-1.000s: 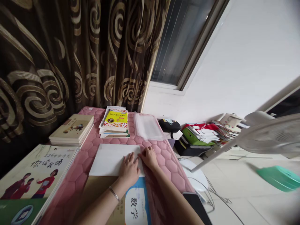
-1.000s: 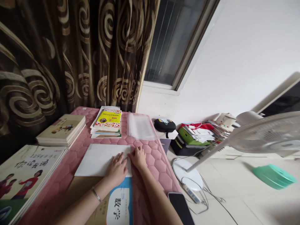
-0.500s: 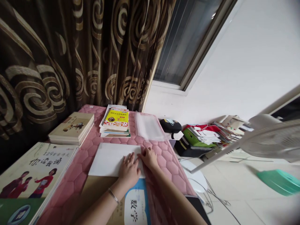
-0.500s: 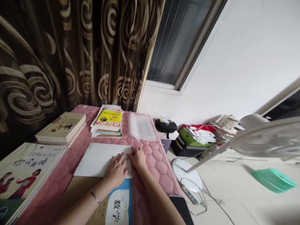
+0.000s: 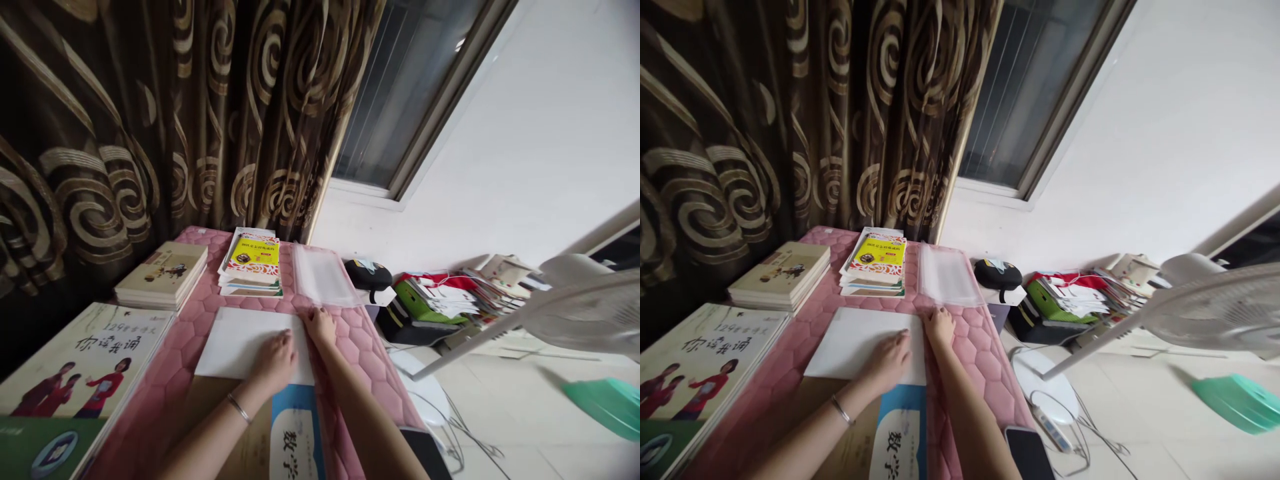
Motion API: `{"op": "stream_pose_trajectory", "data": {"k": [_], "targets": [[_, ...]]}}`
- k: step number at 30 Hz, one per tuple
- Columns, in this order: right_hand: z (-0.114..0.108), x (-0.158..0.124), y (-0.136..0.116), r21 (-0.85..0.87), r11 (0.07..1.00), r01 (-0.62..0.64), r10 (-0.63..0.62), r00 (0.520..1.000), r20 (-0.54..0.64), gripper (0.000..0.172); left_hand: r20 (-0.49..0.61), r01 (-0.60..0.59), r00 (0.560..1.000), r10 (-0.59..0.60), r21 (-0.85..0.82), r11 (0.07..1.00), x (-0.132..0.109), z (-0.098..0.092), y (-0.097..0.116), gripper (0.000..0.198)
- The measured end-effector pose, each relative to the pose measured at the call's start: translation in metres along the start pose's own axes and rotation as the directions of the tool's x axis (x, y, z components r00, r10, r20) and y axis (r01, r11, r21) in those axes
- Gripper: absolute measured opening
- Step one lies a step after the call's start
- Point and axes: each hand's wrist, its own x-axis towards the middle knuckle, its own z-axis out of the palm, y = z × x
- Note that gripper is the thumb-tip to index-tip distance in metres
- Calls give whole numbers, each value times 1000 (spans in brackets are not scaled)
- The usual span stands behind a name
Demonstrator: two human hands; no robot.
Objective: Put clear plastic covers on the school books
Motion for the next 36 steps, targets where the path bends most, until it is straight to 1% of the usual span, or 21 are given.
{"op": "stream_pose_trajectory", "data": {"k": [2, 5, 7, 8, 10, 11, 14, 15, 16, 17, 19, 21, 23, 25, 27, 29, 31, 32, 34, 35, 36], "targets": [[-1, -3, 1, -2, 1000, -2, 2, 1000, 0, 33, 8, 5, 1000, -5, 13, 1000, 5, -11, -26, 38], [-7, -3, -2, 9, 1000, 0, 0, 1000, 10, 34, 6, 69, 998, -69, 70, 995, 4, -30, -69, 45], [-12, -5, -10, 20, 1000, 23, -23, 1000, 10, 33, 30, 102, 994, -106, 125, 987, 0, -39, -89, 48], [-13, -7, -17, 28, 998, 54, -54, 998, 10, 32, 40, 106, 993, -113, 145, 984, -2, -42, -96, 49], [-12, -17, -38, 57, 985, 164, -165, 986, 15, 32, 47, 104, 992, -113, 160, 982, -4, -42, -101, 51], [-9, -24, -52, 78, 968, 238, -241, 970, 25, 32, 45, 103, 993, -111, 158, 982, -5, -41, -102, 51], [9, -49, -90, 144, 891, 431, -443, 893, 72, 38, 45, 94, 994, -102, 148, 985, -3, -36, -100, 51], [16, -56, -99, 166, 863, 478, -495, 865, 85, 43, 46, 88, 994, -95, 146, 985, -3, -36, -100, 52], [22, -62, -104, 190, 846, 499, -523, 845, 108, 49, 45, 83, 995, -90, 146, 986, -3, -37, -101, 54], [27, -65, -105, 196, 842, 503, -531, 837, 130, 55, 39, 83, 995, -90, 148, 985, -4, -38, -103, 54], [31, -67, -95, 175, 866, 468, -494, 854, 161, 64, 15, 102, 994, -106, 163, 981, -8, -43, -109, 53], [28, -65, -74, 118, 905, 410, -425, 889, 169, 66, -14, 137, 990, -137, 195, 971, -12, -49, -117, 53], [19, -62, -49, 61, 938, 341, -346, 923, 170, 64, -41, 174, 985, -169, 231, 957, -16, -54, -127, 53], [8, -60, -27, 18, 962, 272, -271, 946, 181, 60, -50, 208, 978, -202, 257, 944, -17, -58, -135, 53], [-4, -61, -14, 11, 972, 235, -232, 951, 203, 57, -43, 236, 971, -233, 267, 934, -17, -60, -140, 53], [-14, -65, -7, 39, 977, 210, -213, 953, 213, 53, -28, 252, 967, -253, 259, 932, -16, -61, -141, 53], [-20, -77, -1, 107, 979, 173, -190, 966, 177, 48, -22, 242, 969, -244, 252, 937, -16, -63, -139, 51], [-22, -87, 3, 157, 976, 153, -175, 975, 138, 45, -23, 230, 972, -232, 254, 939, -16, -64, -137, 50], [-21, -115, 18, 287, 950, 124, -146, 988, 56, 41, -28, 206, 978, -206, 268, 941, -13, -65, -130, 46], [-19, -132, 28, 350, 932, 91, -105, 994, 20, 39, -33, 199, 980, -197, 277, 940, -11, -66, -126, 45], [-17, -152, 39, 409, 911, 59, -73, 997, 19, 39, -37, 196, 980, -193, 283, 939, -8, -65, -122, 43]]}}
